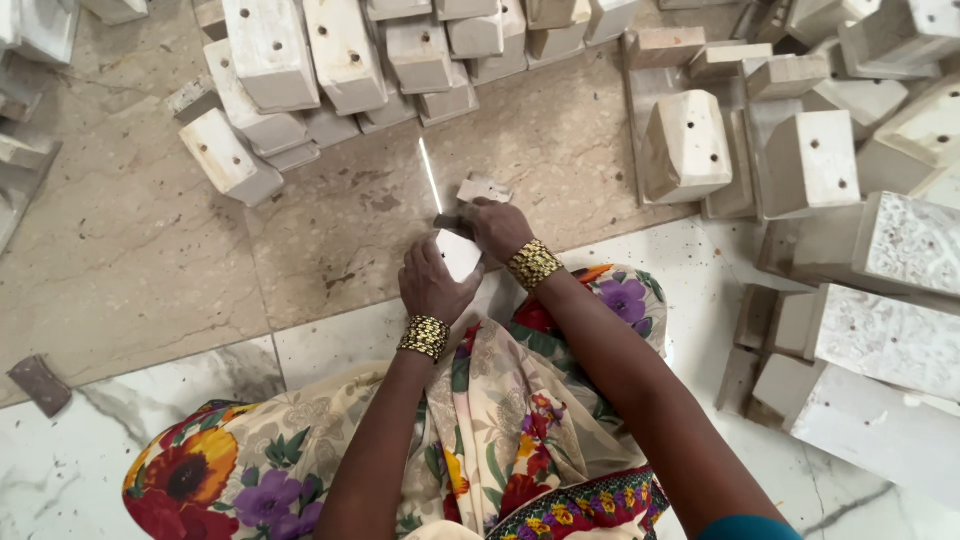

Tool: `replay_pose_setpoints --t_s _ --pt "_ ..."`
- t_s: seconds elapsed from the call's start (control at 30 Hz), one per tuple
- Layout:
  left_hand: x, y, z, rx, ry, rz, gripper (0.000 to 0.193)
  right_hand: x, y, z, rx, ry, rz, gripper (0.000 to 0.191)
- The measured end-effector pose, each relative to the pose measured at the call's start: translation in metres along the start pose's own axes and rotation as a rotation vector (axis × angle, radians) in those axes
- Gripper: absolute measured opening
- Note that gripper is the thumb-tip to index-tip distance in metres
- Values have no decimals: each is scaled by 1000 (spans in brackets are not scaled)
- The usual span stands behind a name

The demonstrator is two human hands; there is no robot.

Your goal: The person sits on the floor surrounded by piles of small white blocks and sands them one at a time using a handheld abrasive pad, rubbing the surfaces of each block and setting finished blocks onto the growing pile beside them.

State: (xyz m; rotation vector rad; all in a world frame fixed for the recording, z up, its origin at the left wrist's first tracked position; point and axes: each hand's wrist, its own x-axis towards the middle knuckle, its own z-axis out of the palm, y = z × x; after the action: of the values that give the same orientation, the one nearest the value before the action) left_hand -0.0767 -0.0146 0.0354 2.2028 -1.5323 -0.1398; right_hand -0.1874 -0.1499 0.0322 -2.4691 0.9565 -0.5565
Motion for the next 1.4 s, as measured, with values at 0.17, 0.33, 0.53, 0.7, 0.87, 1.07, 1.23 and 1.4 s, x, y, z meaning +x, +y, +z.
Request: replay_pose_setpoints --t_s 0.17,0.33,0.53,0.7,0.87,1.07,1.23,1.4 --pt "25 -22 11 108 50 -42 89 -6 14 16 -14 -168 108 10" --pt "49 -55 -5 43 -2 24 84 -32 31 0 -41 -251 281 12" --pt "39 -66 -50 370 -406 150 100 -9 58 -25 157 141 491 13" --pt "18 -56 -51 266 -231 139 96 4 40 -2 267 144 378 17" --pt "19 -60 -35 277 -200 74 91 -4 27 12 117 76 269 18" --pt "32 -53 -23 300 -88 -36 102 -44 48 -7 -29 -272 315 20" --pt "31 -45 -25 61 -101 -113 132 -43 36 -24 72 200 298 17" --pt "0 -43 -27 -19 -113 23 121 -16 -3 -10 148 234 141 16"
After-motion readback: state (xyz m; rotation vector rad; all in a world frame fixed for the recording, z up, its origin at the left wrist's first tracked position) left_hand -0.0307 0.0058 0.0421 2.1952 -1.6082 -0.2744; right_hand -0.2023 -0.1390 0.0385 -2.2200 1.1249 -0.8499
